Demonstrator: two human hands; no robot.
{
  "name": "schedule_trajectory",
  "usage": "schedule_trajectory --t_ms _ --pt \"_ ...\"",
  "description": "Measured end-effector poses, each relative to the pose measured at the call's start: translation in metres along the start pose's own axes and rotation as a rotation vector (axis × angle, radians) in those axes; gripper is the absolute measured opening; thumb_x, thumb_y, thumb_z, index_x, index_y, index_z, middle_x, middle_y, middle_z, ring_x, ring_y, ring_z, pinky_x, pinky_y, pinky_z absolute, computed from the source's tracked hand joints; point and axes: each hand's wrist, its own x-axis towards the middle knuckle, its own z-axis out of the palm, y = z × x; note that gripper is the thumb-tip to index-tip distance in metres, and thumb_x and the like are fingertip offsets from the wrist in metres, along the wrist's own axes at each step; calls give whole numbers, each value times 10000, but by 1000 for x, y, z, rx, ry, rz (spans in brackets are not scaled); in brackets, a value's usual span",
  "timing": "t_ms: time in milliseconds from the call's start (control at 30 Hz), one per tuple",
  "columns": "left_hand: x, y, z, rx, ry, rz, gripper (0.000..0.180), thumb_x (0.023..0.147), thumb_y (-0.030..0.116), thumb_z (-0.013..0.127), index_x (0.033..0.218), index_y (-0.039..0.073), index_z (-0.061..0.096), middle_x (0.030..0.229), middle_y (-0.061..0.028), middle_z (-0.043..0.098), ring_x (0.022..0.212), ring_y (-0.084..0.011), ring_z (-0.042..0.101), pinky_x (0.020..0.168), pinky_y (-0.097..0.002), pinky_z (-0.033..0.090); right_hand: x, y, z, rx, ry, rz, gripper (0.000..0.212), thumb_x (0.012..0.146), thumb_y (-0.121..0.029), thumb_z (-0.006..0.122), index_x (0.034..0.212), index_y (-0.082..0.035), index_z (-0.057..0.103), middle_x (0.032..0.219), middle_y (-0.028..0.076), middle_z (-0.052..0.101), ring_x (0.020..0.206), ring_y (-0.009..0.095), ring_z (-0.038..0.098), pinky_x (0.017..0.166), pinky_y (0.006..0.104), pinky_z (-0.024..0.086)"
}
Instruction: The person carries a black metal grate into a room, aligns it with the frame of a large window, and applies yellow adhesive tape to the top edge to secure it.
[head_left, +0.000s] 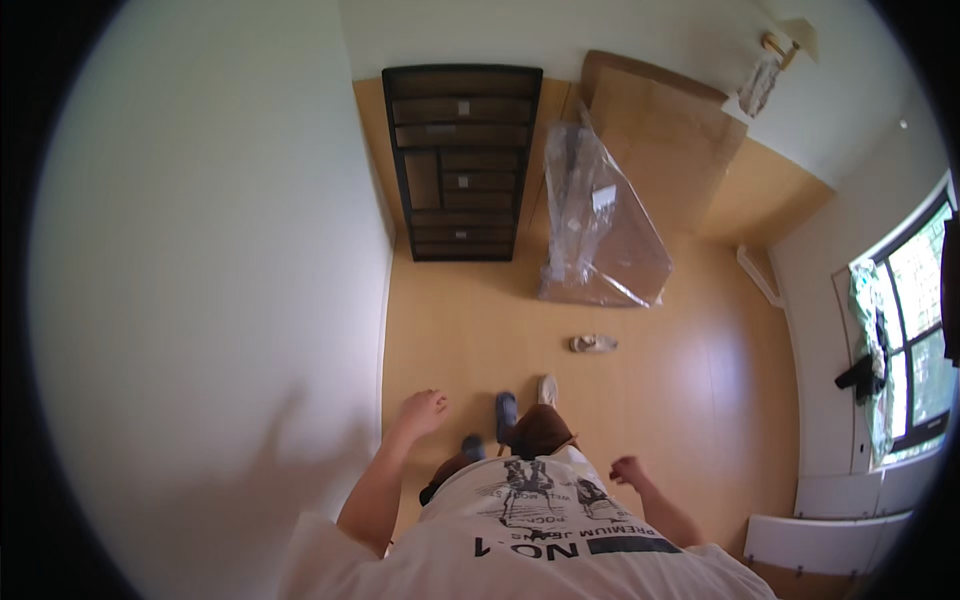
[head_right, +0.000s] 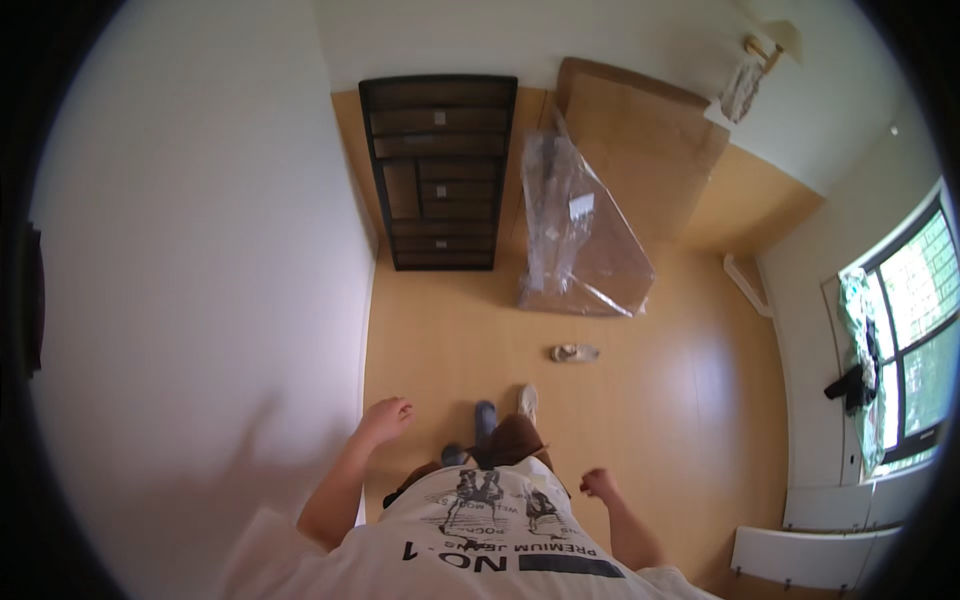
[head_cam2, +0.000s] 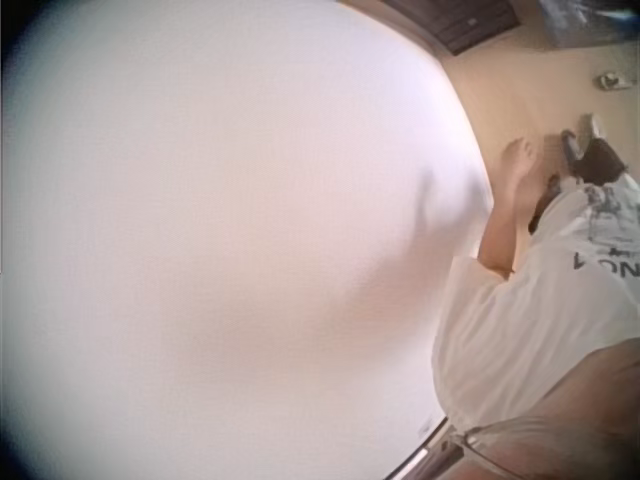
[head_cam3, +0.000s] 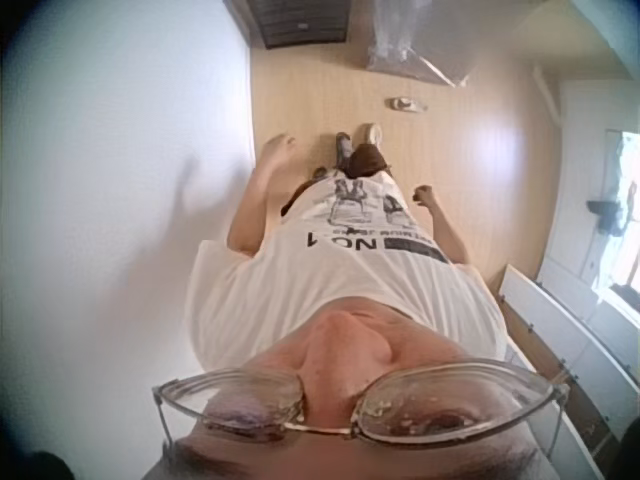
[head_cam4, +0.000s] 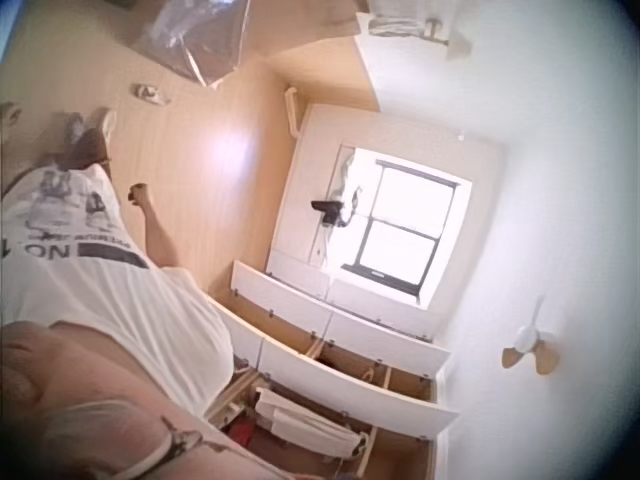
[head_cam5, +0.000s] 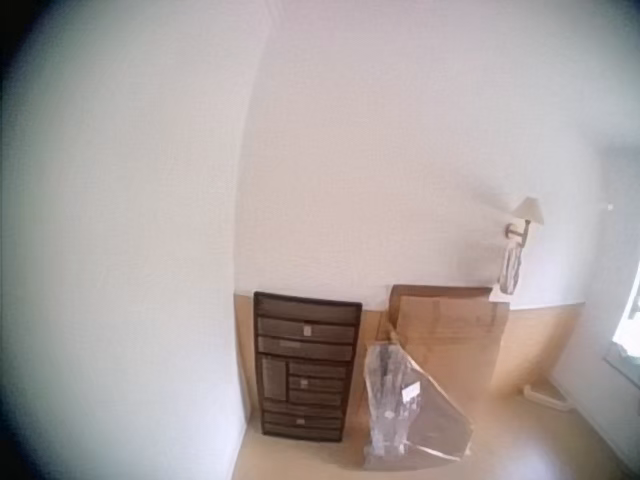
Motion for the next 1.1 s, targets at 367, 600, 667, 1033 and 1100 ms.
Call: schedule_trajectory --t_ms 367,600,667,1033,1100 --pt "57 -45 20 -19 -58 -850 445 908 434 633 1170 77 685 1139 -143 700 1096 -333 645 940 -451 516 224 -841 3 -623 343 -1654 465 874 -165 658 1322 -61 592 1295 178 627 1202 353 589 1004 421 480" --pt "82 72 20 -502 314 -1273 353 895 367 687 1092 76 718 1007 -111 753 986 -261 718 873 -391 559 333 -1081 55 -1258 596 -1391 809 877 -238 664 1554 -49 263 1619 114 281 1497 261 254 1185 482 259" --pt "102 99 33 -564 359 -1317 332 894 348 694 1085 78 723 992 -110 758 970 -254 726 864 -377 564 347 -1090 64 -1297 636 -1392 833 873 -269 684 1547 -28 258 1610 128 288 1491 272 264 1185 483 258" --pt "175 217 94 -794 332 -1466 392 908 481 631 1084 138 698 1036 -143 727 1030 -344 676 866 -456 535 341 -1128 115 -1272 63 -1422 556 839 -313 748 1234 36 573 1177 272 638 1106 440 607 944 503 494" --pt "186 203 85 -700 397 -1412 413 921 502 578 1041 124 695 1026 -136 726 1012 -366 669 850 -484 527 372 -1152 89 -1148 -81 -1606 431 823 -244 743 1118 47 623 1001 261 683 964 433 659 820 504 533"
